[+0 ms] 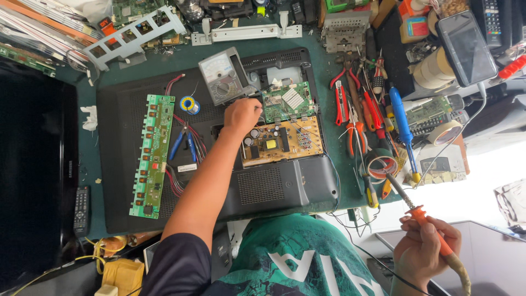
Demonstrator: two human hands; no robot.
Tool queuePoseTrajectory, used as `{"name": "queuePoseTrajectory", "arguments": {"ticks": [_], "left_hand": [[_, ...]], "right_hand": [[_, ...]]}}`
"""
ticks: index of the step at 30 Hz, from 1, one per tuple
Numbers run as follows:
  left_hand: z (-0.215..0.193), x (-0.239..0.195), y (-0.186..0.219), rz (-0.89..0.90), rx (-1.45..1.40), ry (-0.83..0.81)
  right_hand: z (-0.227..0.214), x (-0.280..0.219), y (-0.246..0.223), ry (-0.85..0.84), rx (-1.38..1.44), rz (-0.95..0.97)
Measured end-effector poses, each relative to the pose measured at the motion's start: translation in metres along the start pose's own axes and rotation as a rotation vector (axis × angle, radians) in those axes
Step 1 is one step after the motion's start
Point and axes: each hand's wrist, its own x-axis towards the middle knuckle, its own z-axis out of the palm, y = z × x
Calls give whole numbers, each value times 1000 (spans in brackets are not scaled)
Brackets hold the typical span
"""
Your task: The person uses a soldering iron and solder wire to work on a circuit board inside an open electronic device. They apply solder to specific points on the board while holding the components steady with their other hand.
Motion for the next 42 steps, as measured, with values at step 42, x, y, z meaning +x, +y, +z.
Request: {"name": "queuePoseTrajectory", "arguments": {"ticks": [42], "left_hand": [[-3,-92,-11,8,-896,539]], "right_hand": [[177,174,56,-741,-895,-849]]}}
